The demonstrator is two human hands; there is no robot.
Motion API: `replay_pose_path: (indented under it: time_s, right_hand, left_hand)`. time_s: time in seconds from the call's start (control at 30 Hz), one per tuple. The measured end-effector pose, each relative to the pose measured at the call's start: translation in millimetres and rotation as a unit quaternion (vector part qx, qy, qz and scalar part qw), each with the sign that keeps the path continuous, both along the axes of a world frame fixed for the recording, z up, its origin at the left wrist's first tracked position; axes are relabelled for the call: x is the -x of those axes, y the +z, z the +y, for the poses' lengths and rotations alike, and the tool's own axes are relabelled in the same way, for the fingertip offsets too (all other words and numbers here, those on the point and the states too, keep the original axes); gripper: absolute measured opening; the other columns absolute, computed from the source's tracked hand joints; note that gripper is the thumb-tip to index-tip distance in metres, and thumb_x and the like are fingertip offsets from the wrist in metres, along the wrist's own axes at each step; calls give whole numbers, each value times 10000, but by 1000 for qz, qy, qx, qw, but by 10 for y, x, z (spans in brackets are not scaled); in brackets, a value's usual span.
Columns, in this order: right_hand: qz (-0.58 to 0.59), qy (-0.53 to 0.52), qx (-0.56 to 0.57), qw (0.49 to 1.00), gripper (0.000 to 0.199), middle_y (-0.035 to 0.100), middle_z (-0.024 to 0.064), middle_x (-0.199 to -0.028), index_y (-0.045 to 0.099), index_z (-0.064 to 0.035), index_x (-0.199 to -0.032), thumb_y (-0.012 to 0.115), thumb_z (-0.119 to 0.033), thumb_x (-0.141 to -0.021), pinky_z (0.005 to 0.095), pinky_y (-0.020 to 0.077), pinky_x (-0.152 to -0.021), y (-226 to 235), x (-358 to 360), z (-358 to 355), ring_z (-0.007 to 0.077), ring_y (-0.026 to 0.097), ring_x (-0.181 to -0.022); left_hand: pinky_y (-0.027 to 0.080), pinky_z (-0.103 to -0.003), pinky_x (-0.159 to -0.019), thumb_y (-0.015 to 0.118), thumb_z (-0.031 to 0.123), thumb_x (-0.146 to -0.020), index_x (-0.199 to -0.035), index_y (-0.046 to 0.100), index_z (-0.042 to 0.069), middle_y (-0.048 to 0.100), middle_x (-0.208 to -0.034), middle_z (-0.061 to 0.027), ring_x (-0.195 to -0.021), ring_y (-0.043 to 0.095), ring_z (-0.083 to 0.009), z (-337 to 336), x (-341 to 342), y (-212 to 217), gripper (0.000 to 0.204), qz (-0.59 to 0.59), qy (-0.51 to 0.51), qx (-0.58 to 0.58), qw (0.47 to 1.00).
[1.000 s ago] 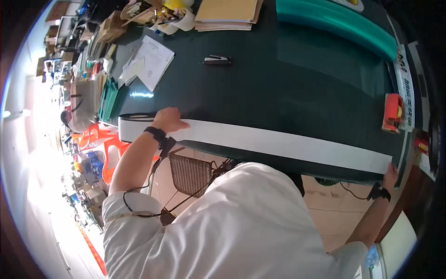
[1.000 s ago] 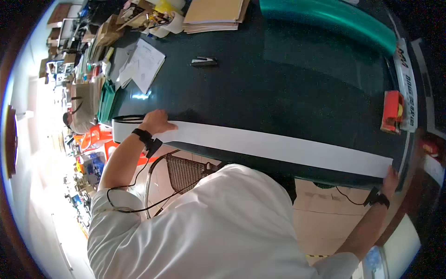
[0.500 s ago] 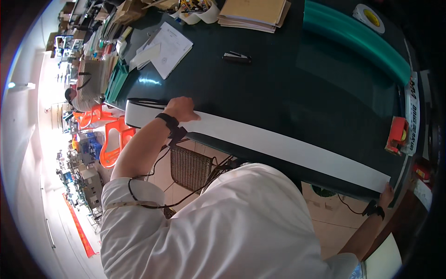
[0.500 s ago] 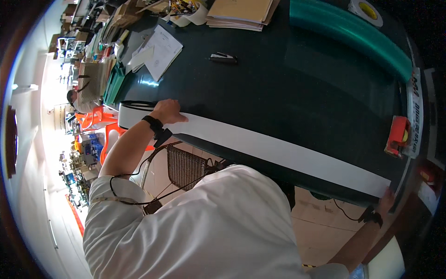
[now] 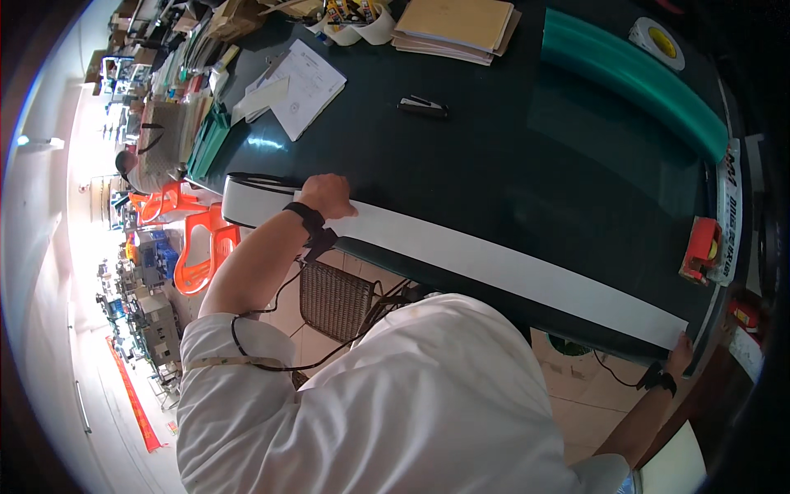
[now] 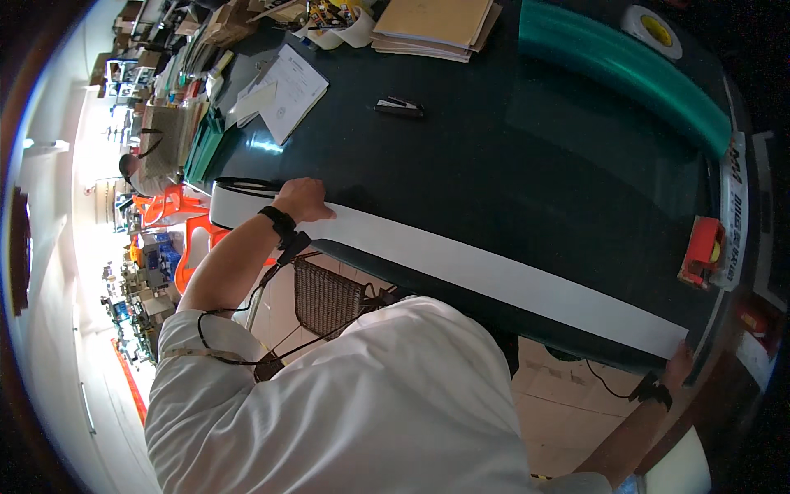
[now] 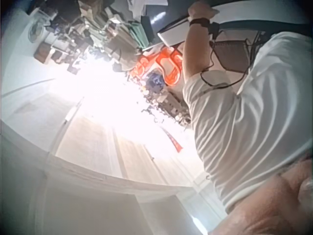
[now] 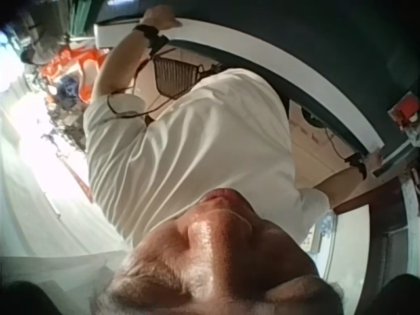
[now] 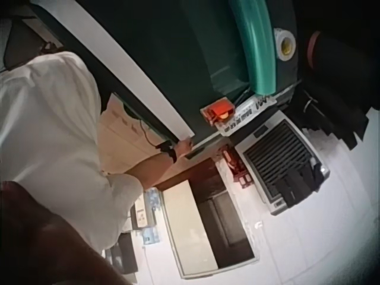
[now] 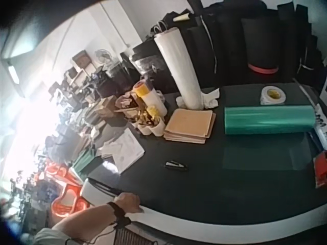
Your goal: Preparing and cutting strips of white foam tape at a manual assembly station.
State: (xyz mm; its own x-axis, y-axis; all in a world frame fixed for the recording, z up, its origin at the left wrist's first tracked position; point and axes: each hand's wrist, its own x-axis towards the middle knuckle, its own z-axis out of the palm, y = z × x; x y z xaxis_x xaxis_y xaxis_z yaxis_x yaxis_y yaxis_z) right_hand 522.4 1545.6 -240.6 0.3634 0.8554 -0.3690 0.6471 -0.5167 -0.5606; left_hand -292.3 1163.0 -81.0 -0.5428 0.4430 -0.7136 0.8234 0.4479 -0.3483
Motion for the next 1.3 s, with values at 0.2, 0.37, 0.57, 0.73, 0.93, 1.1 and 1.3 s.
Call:
replay_pose_path:
  time_s: [0.2, 0.37, 0.57, 0.73, 0.93, 1.1, 1.3]
  right_hand:
    - [-25, 36, 55, 998, 579, 509, 192, -1435, 537, 7, -1377, 494, -426, -996, 403, 375, -1075, -67, -475, 108, 330, 511, -1253]
    - [-47, 2, 39, 998, 529, 541, 127, -1227, 570, 0, -1320, 548, -403, -978, 363, 345, -882, -73, -145, 83, 249, 477, -1030]
    - [-19, -10, -41, 999, 433, 618, 11, -824, 661, -25, -1191, 611, -379, -946, 288, 358, -537, -146, -201, 34, 110, 502, -630]
    - [57, 24, 33, 998, 560, 590, 187, -1307, 539, 24, -1347, 560, -398, -980, 403, 423, -978, 5, -217, 35, 303, 562, -1127]
    - [-28, 44, -40, 998, 373, 680, 168, -1084, 670, -3, -1113, 583, -335, -965, 415, 472, -857, 51, -184, -10, 271, 623, -967]
    - [-46, 36, -48, 997, 365, 681, 115, -958, 669, 5, -1114, 612, -298, -921, 377, 477, -773, -71, 191, -135, 216, 607, -868]
    - [-101, 13, -82, 991, 306, 724, 166, -989, 699, 1, -1020, 645, -278, -907, 404, 509, -818, 68, 171, -212, 306, 675, -930]
  left_hand:
    - [564, -398, -831, 711, 393, -729, -970, 757, 66, 743, -970, -145, -962, 711, -306, 57, -46, -88, 408, -7, -8, -1, 1000]
    - [566, -388, -825, 707, 367, -737, -971, 756, 60, 741, -976, -151, -963, 711, -307, -6, -36, -99, 388, 13, -1, -1, 1000]
    - [561, -392, -833, 715, 443, -756, -967, 757, 45, 738, -994, -154, -982, 703, -304, 16, -43, -157, 452, 23, 2, 11, 1000]
    - [576, -388, -801, 638, 206, -732, -933, 761, 78, 742, -953, -154, -945, 718, -304, 63, -109, -144, 269, 19, -10, -4, 1000]
    - [571, -400, -801, 615, 215, -756, -927, 766, 88, 740, -974, -155, -960, 714, -312, 218, -257, -54, 262, 28, -28, 0, 999]
    - [508, -450, -863, 622, 202, -753, -935, 735, 76, 720, -987, -140, -1006, 676, -328, 2, -237, -169, 248, 66, -106, -23, 992]
    - [436, -448, -925, 631, 162, -776, -1035, 640, 55, 645, -1130, -157, -1110, 598, -313, 145, -545, -286, 280, 88, -182, -34, 979]
